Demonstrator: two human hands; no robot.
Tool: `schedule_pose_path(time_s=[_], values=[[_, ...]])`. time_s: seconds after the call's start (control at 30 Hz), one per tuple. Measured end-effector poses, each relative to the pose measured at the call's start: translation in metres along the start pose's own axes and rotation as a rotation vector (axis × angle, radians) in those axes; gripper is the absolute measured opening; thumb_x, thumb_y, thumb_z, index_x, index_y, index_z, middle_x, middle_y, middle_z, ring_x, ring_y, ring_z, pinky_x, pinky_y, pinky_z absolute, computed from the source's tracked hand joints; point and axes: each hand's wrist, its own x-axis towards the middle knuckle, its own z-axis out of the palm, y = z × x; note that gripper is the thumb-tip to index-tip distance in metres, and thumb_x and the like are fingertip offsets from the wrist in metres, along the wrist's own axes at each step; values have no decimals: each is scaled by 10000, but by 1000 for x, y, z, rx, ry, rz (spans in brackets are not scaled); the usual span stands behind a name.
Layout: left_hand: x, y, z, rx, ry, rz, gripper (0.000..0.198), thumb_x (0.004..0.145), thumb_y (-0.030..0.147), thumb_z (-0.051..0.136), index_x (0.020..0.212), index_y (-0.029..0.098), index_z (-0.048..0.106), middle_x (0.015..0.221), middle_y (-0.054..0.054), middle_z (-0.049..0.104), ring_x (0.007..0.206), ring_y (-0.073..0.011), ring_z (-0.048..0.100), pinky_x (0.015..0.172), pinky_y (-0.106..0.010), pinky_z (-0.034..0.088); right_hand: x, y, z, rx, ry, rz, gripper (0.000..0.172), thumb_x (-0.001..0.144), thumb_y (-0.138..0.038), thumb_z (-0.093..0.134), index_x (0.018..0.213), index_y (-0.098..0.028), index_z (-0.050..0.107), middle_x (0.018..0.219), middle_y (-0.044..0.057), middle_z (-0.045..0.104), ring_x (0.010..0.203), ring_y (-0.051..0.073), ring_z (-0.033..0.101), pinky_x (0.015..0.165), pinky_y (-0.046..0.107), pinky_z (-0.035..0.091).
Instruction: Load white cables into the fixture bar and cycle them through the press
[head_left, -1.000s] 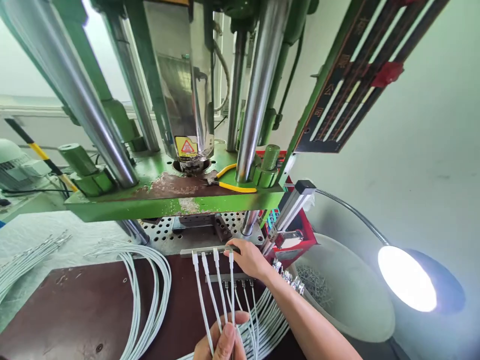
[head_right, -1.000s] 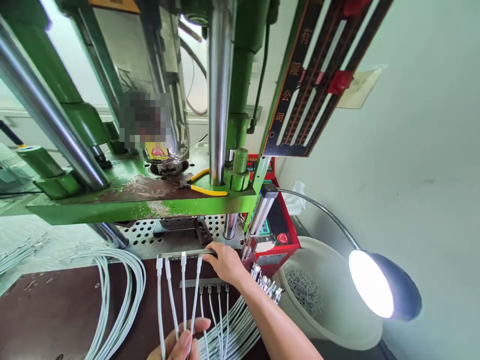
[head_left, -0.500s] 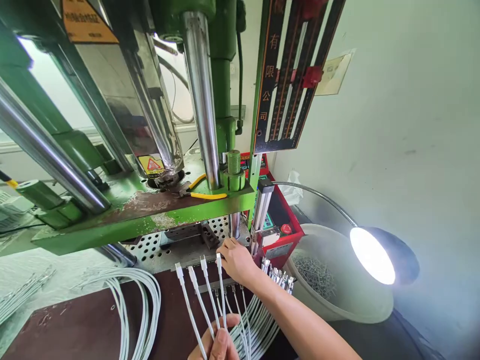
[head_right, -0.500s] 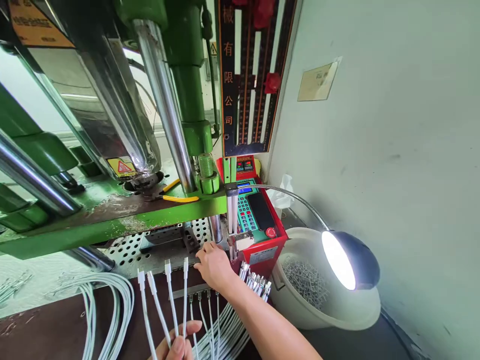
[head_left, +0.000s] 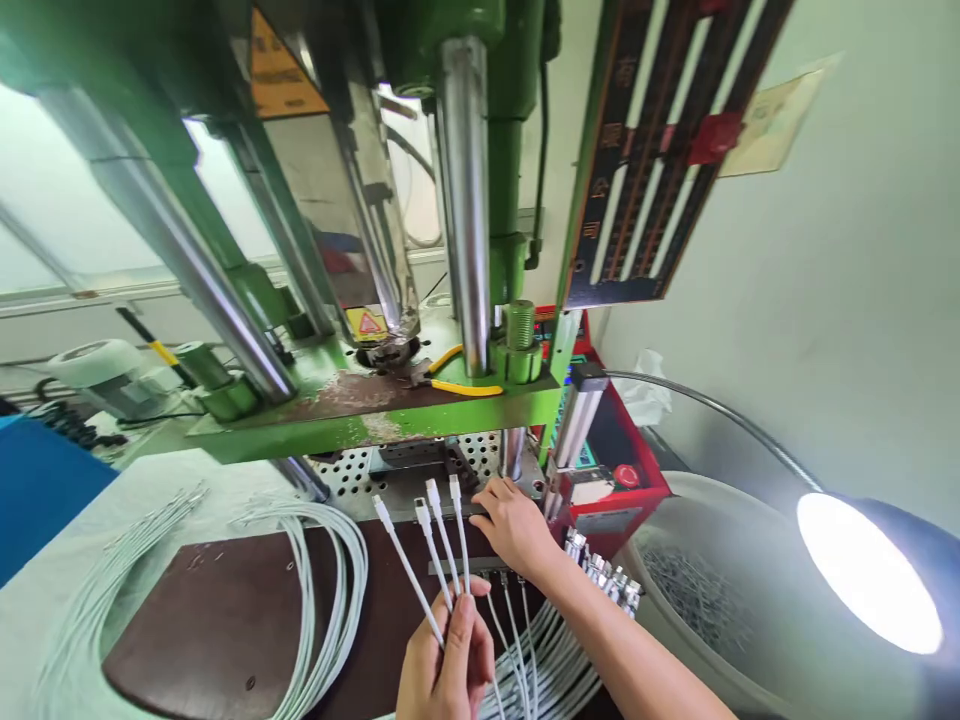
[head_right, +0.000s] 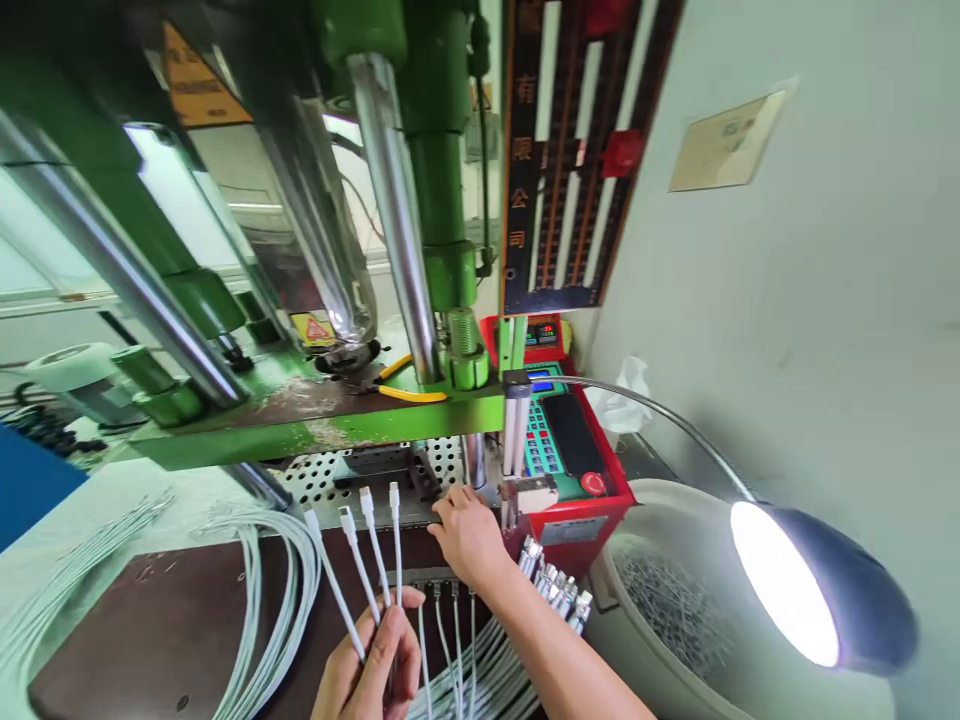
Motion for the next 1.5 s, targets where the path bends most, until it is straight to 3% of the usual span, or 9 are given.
schedule_pose_path(time_s=[0.13, 0.23, 0.43, 0.67, 0.9, 1.13, 1.23, 1.37, 1.5], values=[[16, -6, -22, 535, -43, 481, 384, 951, 309, 350, 1205, 184, 609, 679, -78, 646, 598, -183, 603, 625, -279, 533, 2, -2, 0, 37, 22, -3, 108, 854, -212, 633, 932, -175, 697, 966, 105, 632, 969, 263, 577, 884, 393, 476], [25, -3, -32, 945, -196, 898, 590, 833, 9, 286, 1352, 202, 488, 929, -115, 696, 774, -213, 663, 687, -307, 553, 0, -9, -7, -1, -9, 16, 158, 870, -264, 633, 975, -163, 694, 1013, 100, 632, 1025, 243, 567, 917, 354, 471], [44, -1, -28, 1327, -222, 1225, 682, 778, -63, 301, 1435, 118, 329, 935, -109, 683, 709, -196, 662, 625, -282, 529, 3, -3, -5, -77, -70, 74, 249, 910, -379, 594, 1066, -200, 668, 1102, 64, 600, 1082, 194, 530, 962, 305, 442], [45, 4, -22, 1477, -270, 1193, 640, 765, -84, 283, 1323, 127, 513, 986, -123, 686, 744, -192, 680, 626, -258, 522, 4, 2, -2, -64, -59, 56, 260, 911, -408, 590, 1051, -202, 665, 1073, 65, 580, 1029, 196, 528, 922, 315, 460], [46, -4, -24, 1479, -336, 1034, 721, 773, -49, 282, 1437, 206, 401, 1069, -116, 675, 809, -205, 685, 709, -278, 552, 4, 2, -1, -79, -51, 69, 247, 900, -394, 608, 1048, -204, 665, 1058, 63, 583, 1032, 200, 530, 904, 312, 470], [48, -1, -29, 1152, -144, 1284, 499, 831, -12, 327, 1284, 152, 458, 907, -84, 706, 755, -168, 678, 668, -241, 540, -1, -6, -12, -13, -27, 44, 198, 887, -340, 633, 1017, -198, 680, 1034, 52, 629, 1044, 187, 557, 959, 292, 443], [55, 16, -60, 1065, 213, 1049, 217, 919, 134, 345, 989, 170, 547, 798, -78, 699, 756, -160, 677, 716, -260, 542, -4, -1, -9, 66, -7, 2, 152, 880, -242, 624, 994, -160, 683, 1004, 99, 630, 1008, 231, 569, 935, 367, 456], [79, 44, -138, 1176, 841, 347, 432, 955, 272, 197, 991, 70, 576, 923, -228, 681, 879, -267, 672, 799, -395, 506, -1, 14, 9, 83, 10, -33, 158, 898, -280, 587, 987, -188, 680, 1006, 99, 626, 1026, 252, 570, 929, 395, 461], [94, 56, -203, 1190, 814, -103, 500, 879, 433, 371, 828, 35, 667, 749, -266, 687, 762, -382, 678, 692, -460, 501, -1, 17, 16, 58, 27, -46, 167, 910, -296, 564, 986, -200, 678, 1010, 98, 630, 1024, 256, 582, 927, 401, 465]])
